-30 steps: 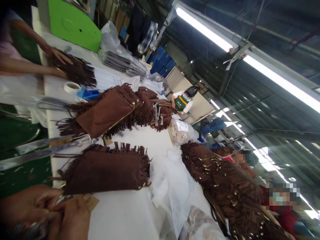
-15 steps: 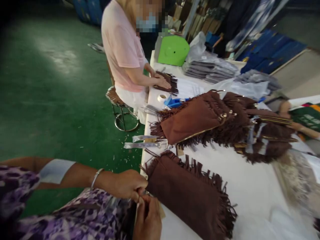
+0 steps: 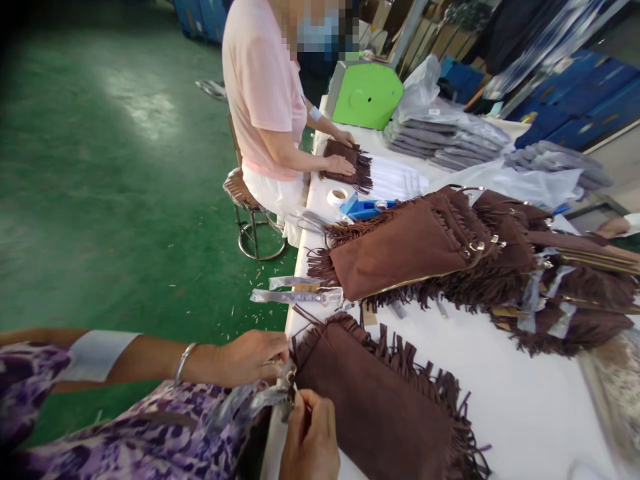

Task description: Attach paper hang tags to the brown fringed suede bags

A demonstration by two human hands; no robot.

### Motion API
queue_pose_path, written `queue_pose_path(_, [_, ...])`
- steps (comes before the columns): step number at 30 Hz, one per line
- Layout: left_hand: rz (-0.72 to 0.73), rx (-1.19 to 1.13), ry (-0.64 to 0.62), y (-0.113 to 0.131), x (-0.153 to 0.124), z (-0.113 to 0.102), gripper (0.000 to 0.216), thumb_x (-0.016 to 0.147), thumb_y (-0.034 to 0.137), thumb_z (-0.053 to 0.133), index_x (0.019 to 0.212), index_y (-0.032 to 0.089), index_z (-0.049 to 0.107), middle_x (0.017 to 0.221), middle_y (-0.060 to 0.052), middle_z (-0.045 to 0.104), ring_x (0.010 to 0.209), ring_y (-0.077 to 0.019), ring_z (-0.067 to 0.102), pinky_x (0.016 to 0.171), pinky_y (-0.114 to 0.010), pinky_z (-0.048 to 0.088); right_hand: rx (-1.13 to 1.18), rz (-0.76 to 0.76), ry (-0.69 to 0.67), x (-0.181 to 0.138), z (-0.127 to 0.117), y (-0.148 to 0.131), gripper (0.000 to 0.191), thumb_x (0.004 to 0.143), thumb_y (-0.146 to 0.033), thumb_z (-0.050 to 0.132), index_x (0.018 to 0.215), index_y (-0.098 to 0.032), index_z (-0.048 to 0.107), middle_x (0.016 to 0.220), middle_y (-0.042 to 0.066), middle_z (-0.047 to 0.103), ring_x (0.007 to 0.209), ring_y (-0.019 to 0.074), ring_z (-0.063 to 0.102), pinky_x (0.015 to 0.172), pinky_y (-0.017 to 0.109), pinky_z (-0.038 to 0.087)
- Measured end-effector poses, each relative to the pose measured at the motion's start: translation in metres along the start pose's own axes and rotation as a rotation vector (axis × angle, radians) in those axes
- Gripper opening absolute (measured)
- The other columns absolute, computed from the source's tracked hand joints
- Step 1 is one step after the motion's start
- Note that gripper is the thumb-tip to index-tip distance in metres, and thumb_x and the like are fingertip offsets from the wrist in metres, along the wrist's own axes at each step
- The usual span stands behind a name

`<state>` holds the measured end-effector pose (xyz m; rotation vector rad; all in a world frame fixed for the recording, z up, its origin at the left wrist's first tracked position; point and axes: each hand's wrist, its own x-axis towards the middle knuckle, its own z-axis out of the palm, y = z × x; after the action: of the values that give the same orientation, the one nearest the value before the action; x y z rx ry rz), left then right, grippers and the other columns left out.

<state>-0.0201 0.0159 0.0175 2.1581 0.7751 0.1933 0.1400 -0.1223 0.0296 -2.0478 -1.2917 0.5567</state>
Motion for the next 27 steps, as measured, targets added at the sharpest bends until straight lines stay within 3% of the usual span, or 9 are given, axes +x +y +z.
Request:
queue_pose_path(6, [-0.011, 0.127, 0.035, 0.003, -0.005, 0.023, 0.040, 0.080, 0.024, 0.068, 0.114, 0.023, 0.048, 0.117, -0.003, 0.053, 0.106, -0.0202, 0.052, 0.091, -0.031, 0.044, -0.026, -0.011, -0.003, 0.006, 0.003, 0.003, 0.042, 0.093, -0.058, 0.039, 0.090, -0.023, 0.063, 0.086, 0.002, 0.062, 0.078, 0.0175, 0.057, 0.074, 0.028, 0.039])
queue_pose_path(12, [-0.018, 0.281, -0.017, 0.007, -0.002, 0.029, 0.025, 0.086, 0.019, 0.055, 0.110, 0.020, 0.047, 0.110, -0.006, 0.055, 0.105, -0.0221, 0.050, 0.090, -0.036, 0.045, -0.039, 0.033, 0.022, 0.008, 0.004, 0.004, 0.046, 0.092, -0.062, 0.038, 0.089, -0.024, 0.064, 0.087, 0.002, 0.064, 0.080, 0.0185, 0.058, 0.074, 0.029, 0.040])
queue_pose_path(16, [0.038, 0.275, -0.055, 0.005, -0.003, 0.030, 0.034, 0.082, 0.011, 0.051, 0.115, 0.018, 0.045, 0.108, -0.008, 0.055, 0.104, -0.0228, 0.050, 0.094, -0.037, 0.045, -0.034, 0.041, 0.010, 0.008, 0.004, 0.004, 0.046, 0.092, -0.061, 0.037, 0.089, -0.024, 0.063, 0.087, 0.003, 0.064, 0.079, 0.0187, 0.058, 0.074, 0.029, 0.040])
queue_pose_path(20, [0.066, 0.149, -0.047, 0.003, -0.005, 0.026, 0.047, 0.076, 0.008, 0.054, 0.120, 0.021, 0.044, 0.113, -0.007, 0.052, 0.099, -0.0204, 0.053, 0.085, -0.031, 0.049, -0.034, 0.028, 0.003, 0.007, 0.004, 0.006, 0.042, 0.092, -0.059, 0.039, 0.088, -0.024, 0.063, 0.087, 0.003, 0.064, 0.079, 0.0189, 0.059, 0.074, 0.029, 0.041])
queue_pose_path(27, [-0.013, 0.078, -0.086, 0.007, 0.001, 0.019, 0.035, 0.077, 0.026, 0.066, 0.108, 0.023, 0.050, 0.114, -0.003, 0.052, 0.090, -0.0180, 0.057, 0.075, -0.027, 0.049, -0.010, 0.033, 0.016, 0.006, 0.004, 0.008, 0.040, 0.091, -0.057, 0.041, 0.086, -0.024, 0.063, 0.086, 0.002, 0.065, 0.078, 0.0183, 0.059, 0.074, 0.029, 0.041])
